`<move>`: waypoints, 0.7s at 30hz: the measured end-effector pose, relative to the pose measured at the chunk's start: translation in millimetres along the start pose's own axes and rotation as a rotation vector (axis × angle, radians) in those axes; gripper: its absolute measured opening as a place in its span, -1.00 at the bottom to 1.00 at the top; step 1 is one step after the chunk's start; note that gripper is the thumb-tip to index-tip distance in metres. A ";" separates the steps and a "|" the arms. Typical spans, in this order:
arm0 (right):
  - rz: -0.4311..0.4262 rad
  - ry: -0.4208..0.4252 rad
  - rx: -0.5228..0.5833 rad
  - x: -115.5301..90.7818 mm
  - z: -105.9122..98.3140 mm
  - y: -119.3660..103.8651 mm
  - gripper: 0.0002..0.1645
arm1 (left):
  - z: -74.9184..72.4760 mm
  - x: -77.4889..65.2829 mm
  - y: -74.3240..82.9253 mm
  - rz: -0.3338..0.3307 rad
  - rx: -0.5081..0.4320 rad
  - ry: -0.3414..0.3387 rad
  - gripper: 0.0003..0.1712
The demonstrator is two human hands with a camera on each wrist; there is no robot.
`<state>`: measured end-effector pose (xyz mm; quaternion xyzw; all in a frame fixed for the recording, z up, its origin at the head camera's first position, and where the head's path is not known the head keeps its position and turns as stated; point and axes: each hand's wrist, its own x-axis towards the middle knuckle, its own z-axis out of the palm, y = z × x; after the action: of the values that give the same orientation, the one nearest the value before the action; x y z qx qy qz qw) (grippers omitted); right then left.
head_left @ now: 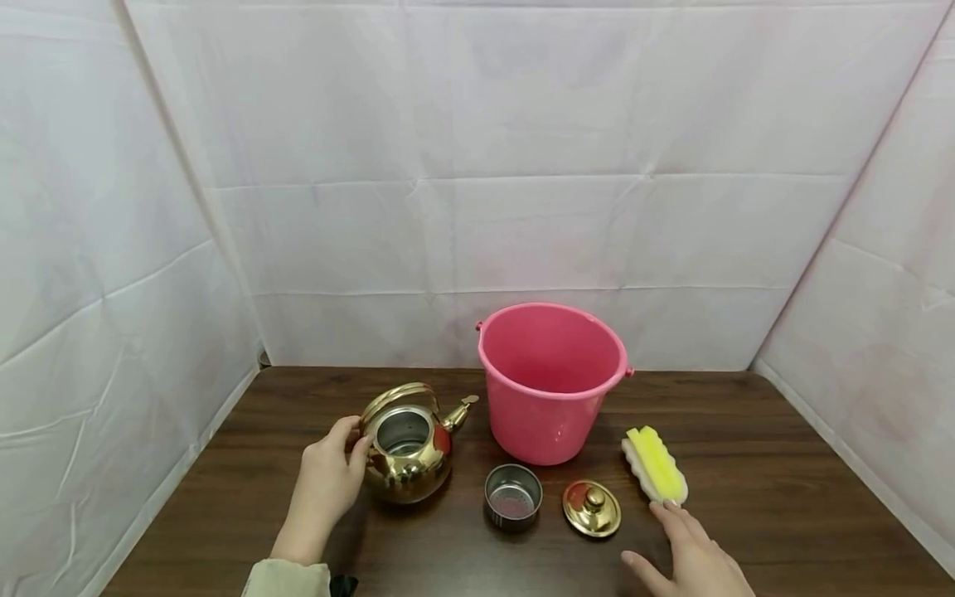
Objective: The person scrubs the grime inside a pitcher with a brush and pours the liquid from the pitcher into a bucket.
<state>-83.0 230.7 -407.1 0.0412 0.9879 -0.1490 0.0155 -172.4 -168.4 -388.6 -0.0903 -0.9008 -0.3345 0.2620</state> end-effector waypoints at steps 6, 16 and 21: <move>-0.073 0.064 0.070 -3.0 9.1 -14.1 0.03 | -3.3 -4.8 -0.2 0.021 0.013 0.021 -0.77; -0.130 0.090 0.120 2.6 8.5 -43.9 -0.05 | -4.1 -1.6 -3.1 0.045 0.018 0.041 -0.77; -0.137 0.082 0.130 6.2 5.7 -54.6 -0.08 | 0.3 -0.2 -3.4 0.058 0.011 0.056 -0.78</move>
<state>-93.8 177.5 -396.8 -0.0196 0.9764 -0.2115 -0.0377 -173.5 -170.7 -390.8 -0.1056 -0.8918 -0.3244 0.2974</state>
